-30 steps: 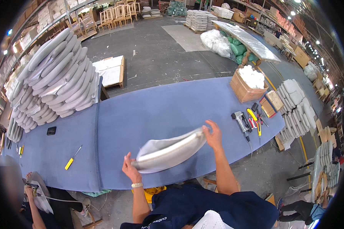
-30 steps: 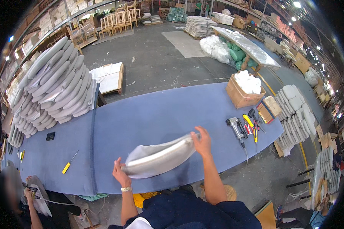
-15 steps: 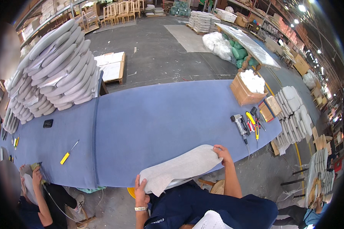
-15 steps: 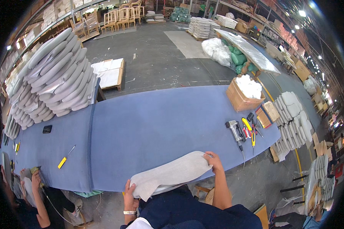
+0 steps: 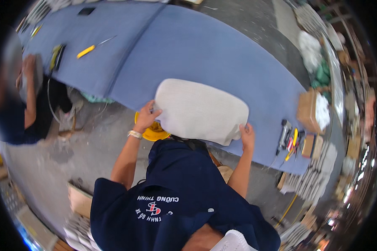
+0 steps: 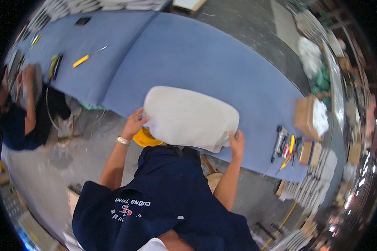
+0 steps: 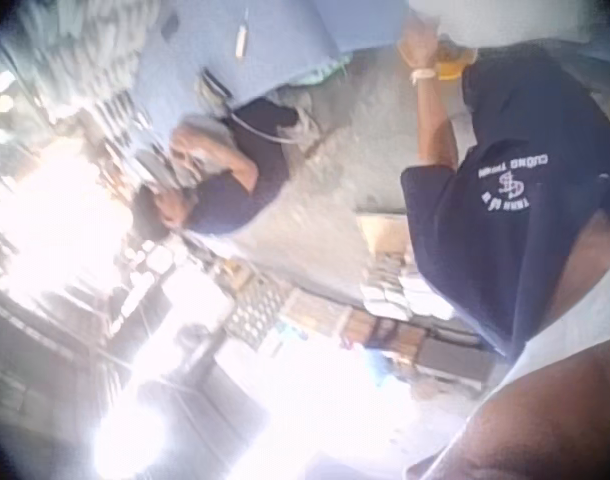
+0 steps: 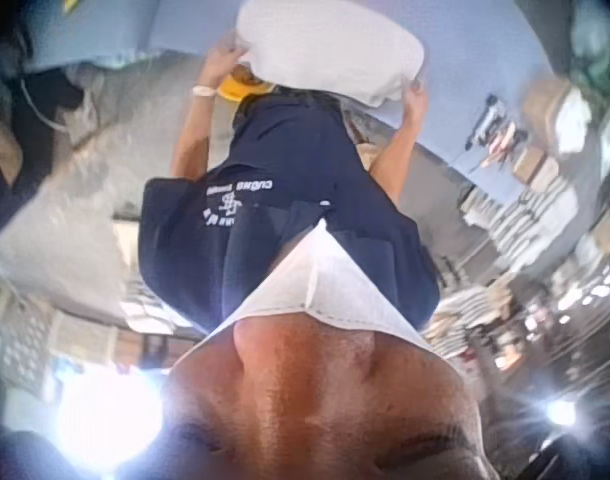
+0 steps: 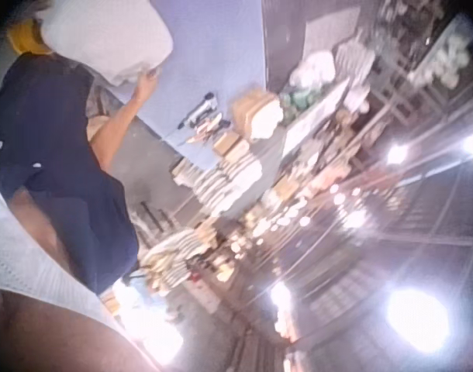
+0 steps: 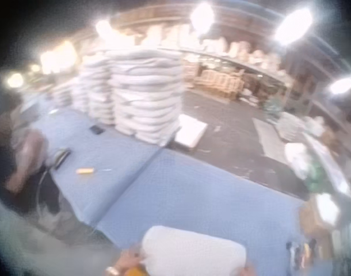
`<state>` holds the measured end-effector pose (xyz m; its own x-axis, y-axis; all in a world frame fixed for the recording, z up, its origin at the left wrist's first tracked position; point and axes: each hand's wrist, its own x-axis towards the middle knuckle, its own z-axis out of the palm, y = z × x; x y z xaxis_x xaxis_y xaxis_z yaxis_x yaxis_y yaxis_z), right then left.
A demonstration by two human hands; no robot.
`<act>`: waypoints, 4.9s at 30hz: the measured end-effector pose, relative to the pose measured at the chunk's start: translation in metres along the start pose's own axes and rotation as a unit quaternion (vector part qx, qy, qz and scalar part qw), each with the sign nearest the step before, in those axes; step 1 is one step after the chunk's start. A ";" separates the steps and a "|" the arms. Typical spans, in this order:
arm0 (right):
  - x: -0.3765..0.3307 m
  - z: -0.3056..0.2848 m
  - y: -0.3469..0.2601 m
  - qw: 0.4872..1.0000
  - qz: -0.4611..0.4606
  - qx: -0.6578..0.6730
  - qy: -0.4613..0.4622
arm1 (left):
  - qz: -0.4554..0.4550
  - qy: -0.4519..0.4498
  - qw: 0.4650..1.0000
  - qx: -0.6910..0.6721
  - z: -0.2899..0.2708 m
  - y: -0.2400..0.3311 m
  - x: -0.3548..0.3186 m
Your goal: The person assembles a cushion by inserting a foam insert into a fabric cover, then uses a staple gun to secure the edges. They trim excess fabric with scissors and place the finished cushion on a stack.
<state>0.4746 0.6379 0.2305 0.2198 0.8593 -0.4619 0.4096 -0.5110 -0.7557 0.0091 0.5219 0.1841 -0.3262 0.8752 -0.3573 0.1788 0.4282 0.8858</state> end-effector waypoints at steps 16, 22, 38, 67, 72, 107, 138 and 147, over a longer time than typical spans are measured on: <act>0.068 0.062 -0.006 0.950 -0.074 -0.242 0.182 | -0.133 0.072 0.960 0.234 0.048 0.102 0.110; 0.059 0.073 -0.038 0.962 -0.027 -0.211 0.170 | -0.107 0.148 0.951 0.249 0.042 0.088 0.110; 0.048 0.073 -0.038 0.961 0.007 -0.199 0.194 | -0.114 0.156 0.938 0.288 0.049 0.088 0.115; 0.087 0.050 0.000 0.973 -0.147 -0.156 0.090 | -0.141 0.090 0.978 0.122 0.031 0.104 0.066; 0.076 0.056 -0.015 0.966 -0.127 -0.205 0.095 | -0.172 0.094 0.976 0.091 0.029 0.059 0.044; 0.088 0.043 0.042 0.977 -0.080 -0.162 0.117 | -0.196 0.144 0.955 0.169 0.042 0.073 0.046; 0.071 0.031 0.015 0.993 -0.057 0.104 0.007 | -0.112 0.082 0.988 0.068 0.024 0.032 0.056; -0.134 0.040 0.121 0.992 -0.059 0.107 0.042 | -0.136 0.089 0.978 0.130 -0.025 -0.057 -0.110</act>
<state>0.4591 0.4594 0.1823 0.2587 0.9075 -0.3308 0.2423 -0.3925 -0.8873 0.0113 0.3955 0.1799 -0.5472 0.6772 -0.4919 0.2856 0.7035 0.6508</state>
